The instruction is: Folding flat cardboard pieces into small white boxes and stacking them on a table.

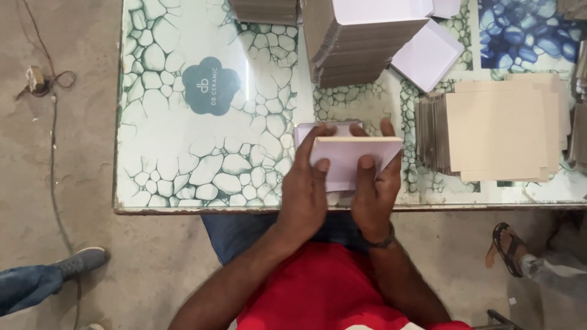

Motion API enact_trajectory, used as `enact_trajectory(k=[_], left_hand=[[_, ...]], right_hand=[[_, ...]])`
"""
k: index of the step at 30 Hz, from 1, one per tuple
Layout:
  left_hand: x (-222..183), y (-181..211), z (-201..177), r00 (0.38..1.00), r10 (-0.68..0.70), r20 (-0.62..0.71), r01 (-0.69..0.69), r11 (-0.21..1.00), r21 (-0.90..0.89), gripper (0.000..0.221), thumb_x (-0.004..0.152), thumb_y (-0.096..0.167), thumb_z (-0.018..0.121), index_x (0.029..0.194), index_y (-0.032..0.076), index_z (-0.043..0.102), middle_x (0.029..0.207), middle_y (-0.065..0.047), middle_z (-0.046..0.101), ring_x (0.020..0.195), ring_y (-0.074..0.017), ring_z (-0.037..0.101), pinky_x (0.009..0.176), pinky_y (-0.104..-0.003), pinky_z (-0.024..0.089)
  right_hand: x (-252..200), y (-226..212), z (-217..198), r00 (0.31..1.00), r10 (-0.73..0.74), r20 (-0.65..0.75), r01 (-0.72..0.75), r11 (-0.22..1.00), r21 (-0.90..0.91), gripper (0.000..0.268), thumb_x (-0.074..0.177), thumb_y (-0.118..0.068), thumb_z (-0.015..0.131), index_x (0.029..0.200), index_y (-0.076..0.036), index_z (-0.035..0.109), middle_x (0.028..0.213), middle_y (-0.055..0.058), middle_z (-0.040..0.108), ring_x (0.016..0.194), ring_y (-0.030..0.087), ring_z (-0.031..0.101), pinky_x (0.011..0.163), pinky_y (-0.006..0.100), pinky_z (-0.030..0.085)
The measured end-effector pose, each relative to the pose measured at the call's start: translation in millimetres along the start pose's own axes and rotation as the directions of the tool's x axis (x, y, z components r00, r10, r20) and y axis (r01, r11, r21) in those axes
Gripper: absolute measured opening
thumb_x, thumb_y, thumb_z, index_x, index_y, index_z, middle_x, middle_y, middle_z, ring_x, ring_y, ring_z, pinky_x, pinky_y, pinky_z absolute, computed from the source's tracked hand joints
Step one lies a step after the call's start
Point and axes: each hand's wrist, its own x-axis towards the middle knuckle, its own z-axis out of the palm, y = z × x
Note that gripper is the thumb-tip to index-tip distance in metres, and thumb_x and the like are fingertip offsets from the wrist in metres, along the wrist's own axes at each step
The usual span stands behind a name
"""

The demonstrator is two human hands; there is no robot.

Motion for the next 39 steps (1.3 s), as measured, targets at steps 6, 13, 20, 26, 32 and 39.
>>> enact_trajectory(k=[6,13,20,26,32,39], left_hand=[[1.5,-1.3,-19.4,0.987,0.108,0.115,-0.067,0.946,-0.318,0.074,0.109,0.055,0.033,0.16,0.002,0.03,0.154,-0.011,0.05,0.144,-0.0203,0.048,0.122,-0.033,0.038],[-2.0,-10.4,-19.0,0.949,-0.316,0.016,0.308,0.933,0.187,0.048,0.109,0.032,0.05,0.145,0.008,0.07,0.088,-0.019,0.072,0.07,-0.0244,0.059,0.064,-0.039,0.043],[29.6,7.6,-41.8,0.99,0.142,-0.002,-0.124,0.876,0.466,0.053,0.108,0.015,0.063,0.155,0.0,0.045,0.095,-0.01,0.065,0.071,-0.0132,0.062,0.059,-0.029,0.052],[37.2,2.2,-46.2,0.995,-0.102,-0.02,0.1,0.89,0.445,0.072,0.091,0.011,0.076,0.153,0.002,0.04,0.065,-0.006,0.063,0.054,-0.0143,0.062,0.051,-0.03,0.051],[36.0,-25.9,-42.3,0.982,-0.187,0.006,0.151,0.809,0.569,0.07,0.09,0.016,0.077,0.148,0.004,0.04,0.059,-0.008,0.063,0.05,-0.0221,0.063,0.049,-0.038,0.049],[32.8,-19.2,-47.2,0.993,-0.119,-0.008,0.096,0.755,0.648,0.056,0.094,0.026,0.077,0.139,0.005,0.051,0.057,-0.008,0.062,0.05,-0.0264,0.06,0.05,-0.043,0.045]], right_hand=[[14.1,-36.1,-4.1,0.969,0.193,0.155,-0.245,0.682,0.689,0.069,0.099,-0.034,0.057,0.154,-0.003,0.03,0.152,0.009,0.057,0.145,0.021,0.048,0.122,0.037,0.044],[0.8,-4.0,-18.2,0.951,0.291,-0.105,-0.299,0.952,-0.07,0.039,0.106,-0.021,0.065,0.132,0.008,0.069,0.116,0.02,0.07,0.1,0.023,0.056,0.092,0.036,0.048],[45.9,-35.9,-29.7,0.99,-0.113,0.087,0.131,0.961,-0.244,0.041,0.106,-0.016,0.078,0.139,0.003,0.064,0.11,0.012,0.075,0.092,0.011,0.074,0.076,0.023,0.064],[50.2,-41.7,-34.7,0.983,0.137,0.12,-0.041,0.809,-0.587,0.038,0.092,-0.006,0.082,0.129,-0.001,0.072,0.084,0.009,0.075,0.067,0.008,0.067,0.055,0.021,0.053],[42.6,-24.4,-34.4,0.958,0.265,0.106,-0.128,0.732,-0.669,0.041,0.086,-0.006,0.084,0.124,0.0,0.07,0.071,0.006,0.07,0.06,0.007,0.063,0.053,0.022,0.051],[20.1,-55.5,-70.2,0.963,-0.156,0.222,0.252,0.814,-0.524,0.038,0.1,-0.012,0.08,0.134,-0.003,0.066,0.079,0.002,0.069,0.064,0.006,0.062,0.051,0.018,0.05]])
